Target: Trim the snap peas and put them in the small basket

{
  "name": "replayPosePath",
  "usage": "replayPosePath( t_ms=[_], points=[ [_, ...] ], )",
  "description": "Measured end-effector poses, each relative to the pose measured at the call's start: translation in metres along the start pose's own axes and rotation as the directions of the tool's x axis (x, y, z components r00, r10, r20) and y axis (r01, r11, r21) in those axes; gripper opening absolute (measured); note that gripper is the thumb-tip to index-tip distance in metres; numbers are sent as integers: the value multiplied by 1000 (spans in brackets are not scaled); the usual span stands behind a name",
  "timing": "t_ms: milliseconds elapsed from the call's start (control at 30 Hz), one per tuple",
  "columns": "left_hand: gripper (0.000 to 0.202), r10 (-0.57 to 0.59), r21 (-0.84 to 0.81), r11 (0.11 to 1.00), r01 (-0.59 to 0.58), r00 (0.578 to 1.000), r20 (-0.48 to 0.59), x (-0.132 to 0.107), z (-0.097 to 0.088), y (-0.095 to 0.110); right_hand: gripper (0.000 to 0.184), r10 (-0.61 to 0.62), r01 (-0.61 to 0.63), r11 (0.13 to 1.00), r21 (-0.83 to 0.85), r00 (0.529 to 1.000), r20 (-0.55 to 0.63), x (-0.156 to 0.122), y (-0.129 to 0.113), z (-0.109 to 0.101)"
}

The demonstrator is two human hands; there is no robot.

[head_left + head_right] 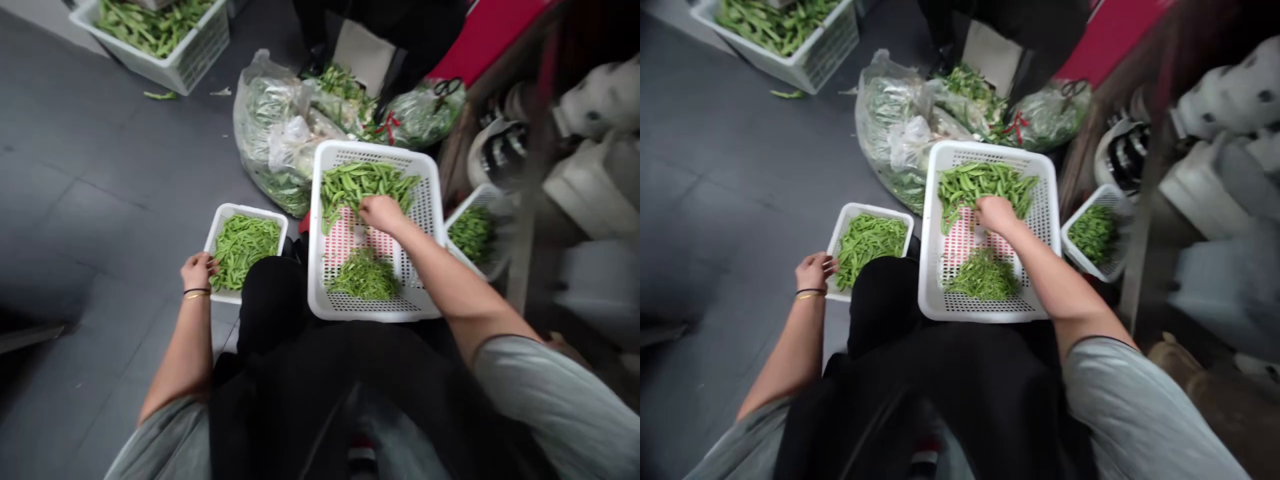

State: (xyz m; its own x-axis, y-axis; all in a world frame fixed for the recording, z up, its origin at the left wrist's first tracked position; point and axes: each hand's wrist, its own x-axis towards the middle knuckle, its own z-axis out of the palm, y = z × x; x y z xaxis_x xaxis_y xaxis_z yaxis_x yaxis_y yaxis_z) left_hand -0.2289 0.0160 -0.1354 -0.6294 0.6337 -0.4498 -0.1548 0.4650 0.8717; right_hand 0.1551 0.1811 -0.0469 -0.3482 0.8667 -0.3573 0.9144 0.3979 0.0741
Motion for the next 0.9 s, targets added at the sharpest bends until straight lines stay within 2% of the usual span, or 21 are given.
replayPosePath(
  t_ms=[33,67,100,167,200,233,267,333,367,400,467,567,667,700,733,800,867,900],
  points=[
    [24,6,-26,1000,-6,1000,1,0,7,7,26,35,-34,999,-17,997,65,5,-1,1],
    [22,27,-63,998,-26,999,17,-3,13,15,23,25,-25,1000,-5,983,181,7,-2,3],
    [22,73,-117,991,-65,995,62,-9,19,25,22,-25,2,998,70,944,330,7,-2,4],
    [25,217,-213,962,-173,954,207,-32,28,47,29,-158,-4,963,269,800,579,2,-1,8],
    [26,273,-233,949,-210,920,282,-46,33,59,36,-222,-16,937,350,747,626,-1,-1,10],
    [26,308,-239,942,-235,889,340,-60,38,70,42,-246,-10,922,387,756,607,-3,0,12],
    [25,329,-237,938,-252,861,388,-73,43,79,44,-235,19,925,380,815,530,-3,-1,15],
    [22,345,-232,935,-267,830,439,-97,57,92,37,-165,84,955,284,948,273,3,-6,20],
    [21,340,-229,938,-261,822,457,-107,64,96,32,-135,95,966,239,978,157,8,-10,22],
    [21,327,-225,943,-246,814,481,-116,71,97,32,-115,95,972,213,990,86,14,-14,25],
    [20,277,-202,960,-196,778,563,-132,86,95,40,-107,92,971,220,993,58,23,-22,30],
    [21,165,-131,986,-100,667,726,-154,108,82,36,-107,94,966,242,994,39,22,-24,36],
    [25,3,-9,1000,7,573,820,-170,130,67,27,-94,83,957,279,995,25,-2,-14,38],
    [29,-44,27,999,38,564,825,-172,138,63,25,-84,76,955,287,996,15,-15,-11,37],
    [33,-69,45,997,56,576,815,-174,145,60,24,-79,74,948,311,997,4,-30,-9,35],
    [40,-46,26,999,41,641,766,-175,158,57,22,-107,102,892,441,994,-12,-64,-10,30],
    [38,45,-26,999,-38,700,712,-176,167,57,16,-180,170,765,622,983,-47,-97,-16,25],
    [34,88,-44,996,-80,706,703,-177,169,58,12,-221,209,688,695,973,-73,-111,-20,23]
  ],
)
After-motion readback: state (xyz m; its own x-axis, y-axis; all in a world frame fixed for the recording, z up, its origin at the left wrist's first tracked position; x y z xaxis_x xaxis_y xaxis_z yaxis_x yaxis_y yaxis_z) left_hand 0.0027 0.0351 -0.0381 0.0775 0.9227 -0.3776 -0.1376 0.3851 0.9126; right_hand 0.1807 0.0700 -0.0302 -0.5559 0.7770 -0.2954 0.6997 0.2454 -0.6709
